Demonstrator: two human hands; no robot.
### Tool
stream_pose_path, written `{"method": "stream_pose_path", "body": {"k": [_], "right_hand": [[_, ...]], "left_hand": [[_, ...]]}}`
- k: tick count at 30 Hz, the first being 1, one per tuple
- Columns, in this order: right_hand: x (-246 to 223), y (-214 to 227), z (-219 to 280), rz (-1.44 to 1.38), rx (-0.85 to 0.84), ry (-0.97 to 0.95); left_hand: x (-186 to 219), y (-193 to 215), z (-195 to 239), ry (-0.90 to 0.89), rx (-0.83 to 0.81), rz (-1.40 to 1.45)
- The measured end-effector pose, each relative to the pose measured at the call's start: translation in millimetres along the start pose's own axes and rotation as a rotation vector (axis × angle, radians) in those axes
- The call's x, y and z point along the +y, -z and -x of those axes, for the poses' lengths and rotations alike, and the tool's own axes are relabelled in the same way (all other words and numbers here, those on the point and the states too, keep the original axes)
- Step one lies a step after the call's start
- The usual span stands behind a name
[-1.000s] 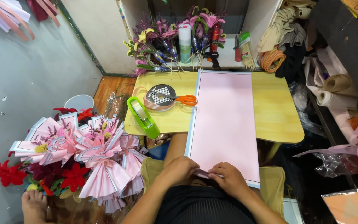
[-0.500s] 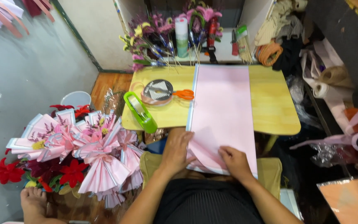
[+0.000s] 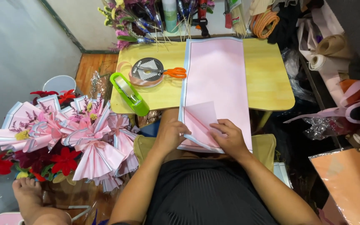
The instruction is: The person folds and cuts pink paper sheets, then wraps the folded paper around a stick with artificial flowers to create a bouquet. The person uses scissors to trim the paper and secures the arrangement by hand.
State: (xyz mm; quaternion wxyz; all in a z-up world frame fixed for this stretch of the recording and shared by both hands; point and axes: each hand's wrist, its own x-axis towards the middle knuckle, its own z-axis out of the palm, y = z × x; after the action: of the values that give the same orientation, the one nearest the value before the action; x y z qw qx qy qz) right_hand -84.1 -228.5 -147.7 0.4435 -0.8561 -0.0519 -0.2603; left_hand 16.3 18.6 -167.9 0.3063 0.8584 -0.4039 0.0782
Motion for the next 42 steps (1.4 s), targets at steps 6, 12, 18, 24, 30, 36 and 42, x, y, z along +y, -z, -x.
{"method": "stream_pose_path", "body": {"k": [6, 12, 18, 24, 30, 36, 42], "right_hand": [[-34.2, 7.7, 0.5, 0.141, -0.110, 0.141], [-17.3, 6.5, -1.8, 0.069, 0.056, 0.015], [-16.5, 13.5, -4.4, -0.023, 0.131, -0.149], [-3.5, 9.9, -1.0, -0.036, 0.149, -0.211], [-24.6, 19.0, -3.1, -0.085, 0.140, -0.196], [-23.2, 15.5, -6.7, 0.025, 0.084, -0.015], [-19.8, 10.9, -5.2, 0.042, 0.029, 0.023]], "left_hand": [[35.9, 31.9, -29.7, 0.127, 0.036, 0.183], [29.8, 31.2, -16.8, 0.019, 0.337, 0.045], [23.9, 23.2, 17.3, 0.054, -0.132, 0.020], [7.0, -7.0, 33.2, -0.120, -0.294, -0.211], [-6.8, -30.1, 28.8, -0.201, -0.338, -0.352], [14.5, 4.9, -4.2, -0.099, -0.515, -0.245], [33.5, 43.9, -30.3, 0.111, -0.657, 0.002]]}}
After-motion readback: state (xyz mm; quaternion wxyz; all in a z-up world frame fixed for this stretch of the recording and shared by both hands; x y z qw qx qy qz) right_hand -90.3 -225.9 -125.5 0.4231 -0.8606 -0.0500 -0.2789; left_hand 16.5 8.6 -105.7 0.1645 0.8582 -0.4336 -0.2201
